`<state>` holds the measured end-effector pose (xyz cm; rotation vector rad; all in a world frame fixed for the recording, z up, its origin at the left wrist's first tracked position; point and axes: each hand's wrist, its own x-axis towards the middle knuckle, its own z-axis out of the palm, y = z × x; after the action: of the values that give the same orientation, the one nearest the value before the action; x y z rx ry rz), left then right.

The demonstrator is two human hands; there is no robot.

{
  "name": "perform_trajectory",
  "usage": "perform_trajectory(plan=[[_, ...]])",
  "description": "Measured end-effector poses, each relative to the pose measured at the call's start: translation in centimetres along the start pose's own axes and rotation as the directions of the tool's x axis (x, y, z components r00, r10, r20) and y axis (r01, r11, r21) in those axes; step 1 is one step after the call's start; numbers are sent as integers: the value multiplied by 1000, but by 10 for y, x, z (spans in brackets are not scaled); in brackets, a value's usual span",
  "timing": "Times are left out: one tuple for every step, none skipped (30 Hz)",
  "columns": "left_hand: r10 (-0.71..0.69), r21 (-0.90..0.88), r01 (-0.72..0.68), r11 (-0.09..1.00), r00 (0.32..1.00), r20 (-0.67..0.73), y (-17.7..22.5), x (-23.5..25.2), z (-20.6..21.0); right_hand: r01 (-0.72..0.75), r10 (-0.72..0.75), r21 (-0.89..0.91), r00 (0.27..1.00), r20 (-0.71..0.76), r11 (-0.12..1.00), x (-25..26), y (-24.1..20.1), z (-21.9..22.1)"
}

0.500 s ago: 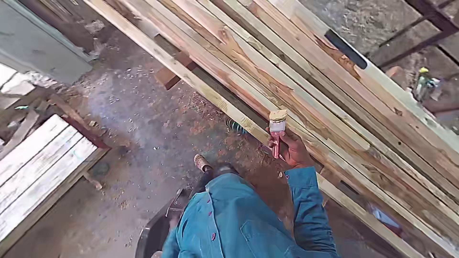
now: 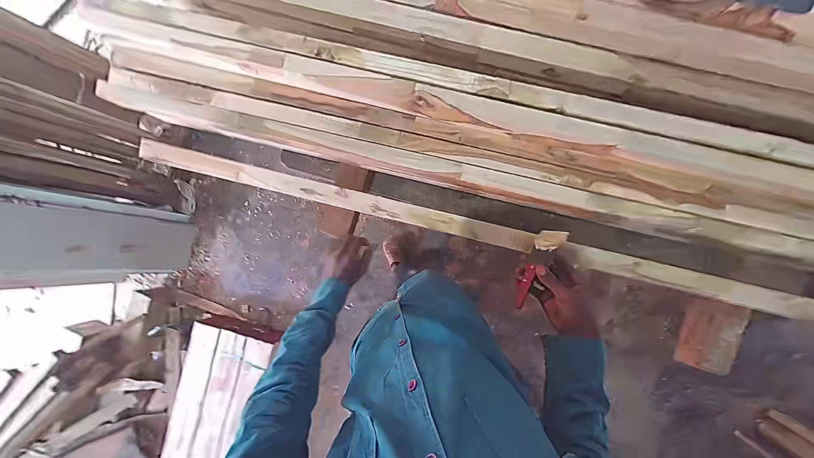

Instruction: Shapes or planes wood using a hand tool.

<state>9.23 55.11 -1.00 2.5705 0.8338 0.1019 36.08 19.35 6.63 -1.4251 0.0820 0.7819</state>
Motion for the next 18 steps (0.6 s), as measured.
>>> perform_trajectory(plan=[[169, -2, -169, 986, 985, -43, 13, 13, 3, -21, 22, 13, 999, -34, 1000, -1, 11, 20], [310, -6, -313, 950, 944, -114, 21, 28, 5, -46, 46, 12, 997, -61, 999, 2, 17, 42], [396, -11, -402, 916, 905, -154, 22, 40, 2, -61, 61, 1, 995, -80, 998, 5, 22, 65], [450, -22, -460, 888, 877, -172, 18, 45, -3, -77, 75, -15, 992, -96, 997, 2, 29, 86], [480, -35, -492, 870, 861, -171, 8, 49, -8, -84, 80, -38, 991, -104, 996, -5, 34, 104], [494, -38, -505, 862, 856, -154, -4, 55, -17, -75, 70, -51, 993, -98, 996, -10, 38, 120], [494, -39, -502, 864, 859, -133, -20, 65, -27, -61, 56, -57, 994, -90, 996, -11, 41, 135], [473, -40, -478, 877, 876, -91, -36, 77, -40, -52, 46, -62, 995, -94, 997, -10, 43, 150], [430, -42, -430, 902, 903, -22, -52, 87, -57, -56, 47, -80, 993, -104, 995, -11, 46, 164], [372, -38, -370, 928, 926, 64, -69, 97, -74, -68, 54, -114, 991, -119, 991, -12, 50, 178], [316, -9, -318, 948, 938, 144, -86, 111, -90, -69, 46, -167, 989, -140, 984, -12, 54, 191], [272, 53, -291, 955, 935, 229, -103, 126, -103, -65, 29, -224, 986, -162, 972, -10, 58, 205], [244, 119, -294, 948, 916, 318, -119, 143, -114, -59, 3, -292, 982, -190, 955, -9, 61, 218], [216, 187, -320, 929, 877, 430, -134, 157, -124, -56, -27, -355, 974, -224, 933, -9, 63, 234], [159, 244, -348, 905, 809, 565, -147, 170, -136, -58, -62, -413, 961, -269, 909, -13, 66, 253], [73, 280, -361, 890, 716, 694, -155, 186, -145, -54, -106, -469, 946, -307, 881, -15, 69, 270], [1, 303, -379, 874, 626, 780, -161, 205, -148, -32, -175, -522, 923, -343, 852, -10, 72, 287], [-38, 303, -409, 861, 542, 839, -170, 218, -150, -24, -237, -573, 896, -377, 819, -8, 76, 306]])
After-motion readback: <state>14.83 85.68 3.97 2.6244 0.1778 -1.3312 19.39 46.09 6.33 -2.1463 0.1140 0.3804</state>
